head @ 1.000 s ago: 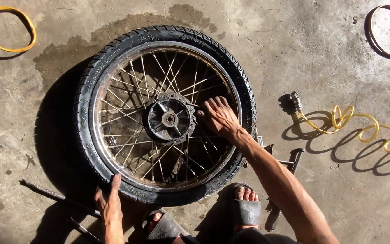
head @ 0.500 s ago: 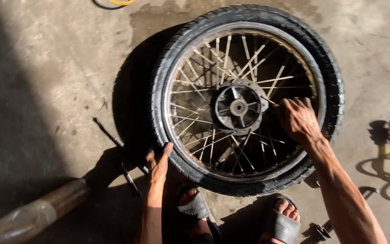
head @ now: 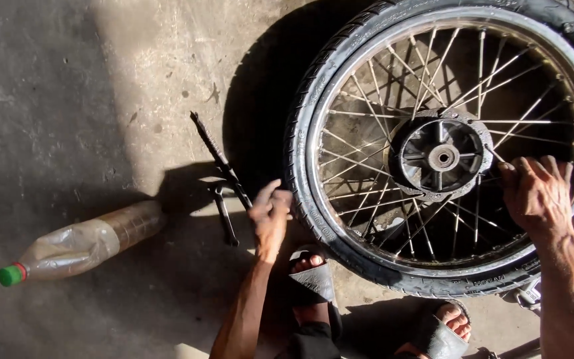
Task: The person uses tire levers to pry the tire bead off the rim and then removes the tire from the wheel. They then use an air hose to inflate the tire.
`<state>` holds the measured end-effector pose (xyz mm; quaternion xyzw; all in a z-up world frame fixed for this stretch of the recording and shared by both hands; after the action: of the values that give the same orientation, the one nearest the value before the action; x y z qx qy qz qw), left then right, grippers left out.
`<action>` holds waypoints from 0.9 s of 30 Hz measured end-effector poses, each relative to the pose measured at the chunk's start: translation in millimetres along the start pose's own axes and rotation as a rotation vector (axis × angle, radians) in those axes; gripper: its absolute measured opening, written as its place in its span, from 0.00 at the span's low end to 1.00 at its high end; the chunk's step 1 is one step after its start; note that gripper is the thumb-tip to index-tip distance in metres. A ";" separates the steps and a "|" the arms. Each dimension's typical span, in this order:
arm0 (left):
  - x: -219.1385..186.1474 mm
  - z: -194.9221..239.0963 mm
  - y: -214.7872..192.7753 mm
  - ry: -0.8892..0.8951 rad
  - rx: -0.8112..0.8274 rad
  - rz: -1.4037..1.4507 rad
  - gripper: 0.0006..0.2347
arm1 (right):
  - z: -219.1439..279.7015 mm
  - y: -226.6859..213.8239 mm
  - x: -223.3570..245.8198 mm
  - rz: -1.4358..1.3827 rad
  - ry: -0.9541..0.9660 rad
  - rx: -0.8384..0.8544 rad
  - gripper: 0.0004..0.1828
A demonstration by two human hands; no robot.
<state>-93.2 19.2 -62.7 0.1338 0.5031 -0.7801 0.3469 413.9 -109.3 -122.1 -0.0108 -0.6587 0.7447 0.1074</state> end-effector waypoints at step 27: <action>66.0 45.6 -123.4 -0.153 -0.060 0.287 0.15 | 63.5 -40.3 254.2 -0.288 -0.421 -0.172 0.25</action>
<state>-218.0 -16.5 6.8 0.1340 0.4740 -0.7152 0.4958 161.5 -122.7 -42.2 0.2290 -0.7222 0.6487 0.0715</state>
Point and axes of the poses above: each hand's wrist, its own z-axis away from the middle knuckle, its own y-axis out of the palm, x = y × z, the point moved 3 cm from there along -z, towards the middle knuckle, and after that the axes turned 2 degrees about -z, right-handed, at the moved point
